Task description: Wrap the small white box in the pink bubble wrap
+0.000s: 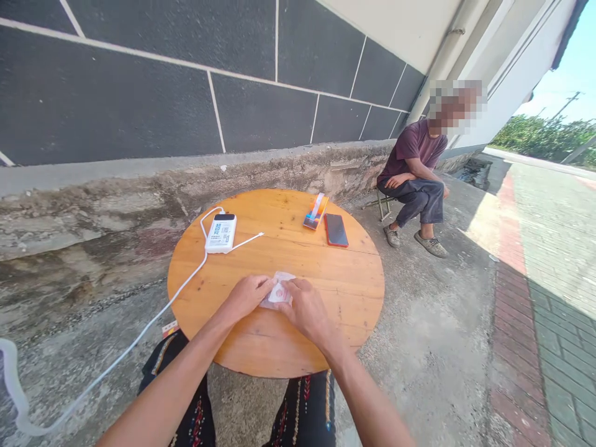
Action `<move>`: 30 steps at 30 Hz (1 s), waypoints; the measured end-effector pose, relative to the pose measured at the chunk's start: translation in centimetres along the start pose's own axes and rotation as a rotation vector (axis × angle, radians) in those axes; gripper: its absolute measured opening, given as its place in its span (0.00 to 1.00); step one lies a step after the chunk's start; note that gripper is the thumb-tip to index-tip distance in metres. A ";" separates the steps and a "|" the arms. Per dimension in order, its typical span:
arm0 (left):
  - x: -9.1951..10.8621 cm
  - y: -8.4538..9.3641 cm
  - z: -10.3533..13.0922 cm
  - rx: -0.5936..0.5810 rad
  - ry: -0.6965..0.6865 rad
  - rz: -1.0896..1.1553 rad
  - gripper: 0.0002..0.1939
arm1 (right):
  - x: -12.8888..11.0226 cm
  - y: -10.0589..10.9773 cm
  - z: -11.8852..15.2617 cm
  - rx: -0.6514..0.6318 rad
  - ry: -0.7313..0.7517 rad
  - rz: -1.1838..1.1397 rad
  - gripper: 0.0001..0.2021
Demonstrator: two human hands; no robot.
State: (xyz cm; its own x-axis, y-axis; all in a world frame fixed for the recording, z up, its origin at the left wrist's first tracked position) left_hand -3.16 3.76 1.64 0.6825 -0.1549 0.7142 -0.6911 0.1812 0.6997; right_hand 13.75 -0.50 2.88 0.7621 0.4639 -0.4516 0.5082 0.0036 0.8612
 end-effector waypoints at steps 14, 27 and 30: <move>-0.3 -2.5 9.3 0.310 -0.501 -0.005 0.15 | -2.0 -0.6 2.8 -0.053 0.102 -0.027 0.20; 0.5 -2.1 8.8 0.333 -0.472 -0.065 0.11 | 3.8 -0.4 -0.7 -0.014 -0.251 -0.150 0.10; 0.6 -2.0 8.7 0.318 -0.464 -0.054 0.11 | 4.1 -0.7 -2.5 -0.047 -0.259 -0.115 0.10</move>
State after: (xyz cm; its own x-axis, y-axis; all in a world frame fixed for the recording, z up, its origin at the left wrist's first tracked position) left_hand -3.42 -5.19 0.78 0.5928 -0.5794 0.5594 -0.7444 -0.1291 0.6551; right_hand 15.53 3.64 1.00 0.7809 0.2159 -0.5862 0.5826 0.0867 0.8081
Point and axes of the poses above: each hand's wrist, its own z-axis away from the middle knuckle, its own y-axis out of the back of the hand, x = y × z, the point moved 1 cm from there along -z, towards the middle knuckle, and after that the axes turned 3 degrees about y, right-handed, at the moved point
